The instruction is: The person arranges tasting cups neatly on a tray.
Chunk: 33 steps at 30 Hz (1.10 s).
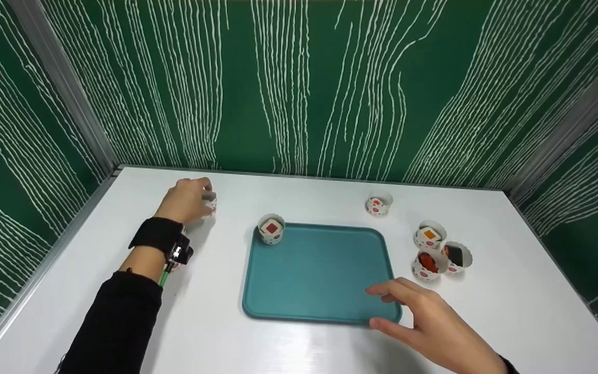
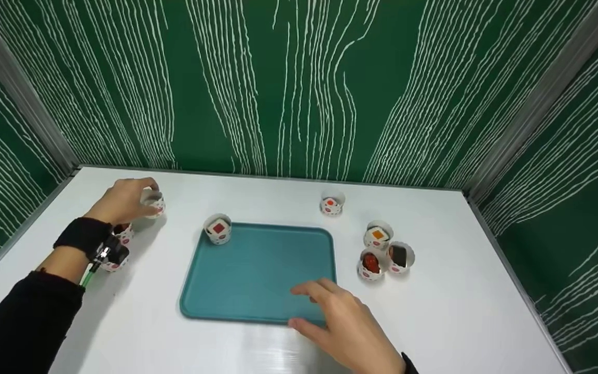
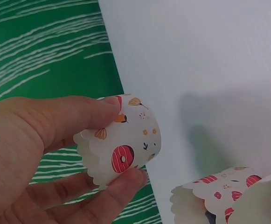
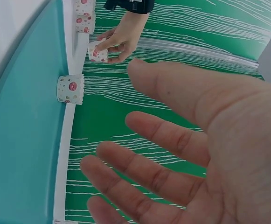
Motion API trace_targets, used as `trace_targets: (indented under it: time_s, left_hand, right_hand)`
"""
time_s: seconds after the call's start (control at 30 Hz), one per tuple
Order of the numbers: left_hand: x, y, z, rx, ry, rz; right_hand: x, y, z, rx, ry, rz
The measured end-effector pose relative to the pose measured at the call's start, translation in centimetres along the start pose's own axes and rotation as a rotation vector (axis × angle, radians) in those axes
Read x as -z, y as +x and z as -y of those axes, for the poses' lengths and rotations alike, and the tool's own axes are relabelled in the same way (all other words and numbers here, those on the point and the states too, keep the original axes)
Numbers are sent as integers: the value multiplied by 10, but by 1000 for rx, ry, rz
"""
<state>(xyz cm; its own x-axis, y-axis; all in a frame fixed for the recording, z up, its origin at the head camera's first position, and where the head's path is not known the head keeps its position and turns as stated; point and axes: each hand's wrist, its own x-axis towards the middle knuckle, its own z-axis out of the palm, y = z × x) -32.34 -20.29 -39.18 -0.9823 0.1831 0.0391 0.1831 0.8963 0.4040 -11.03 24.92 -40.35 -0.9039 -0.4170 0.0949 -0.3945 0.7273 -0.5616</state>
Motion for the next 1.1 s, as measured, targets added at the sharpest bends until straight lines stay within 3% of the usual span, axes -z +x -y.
trace_targets:
  time_s: [0.37,0.7,1.1]
  left_hand:
    - [-3,-12,-9,-120,-10,-48]
    - [-7,-27,-27,-212,-6,-101]
    - [-12,-48,-53,-302,-10,-107]
  right_hand:
    - [-3,0,-4,74,-42,-63]
    - [-3,1,-4,60,-38,-51]
    - [-3,2,-5,22,-21,-28]
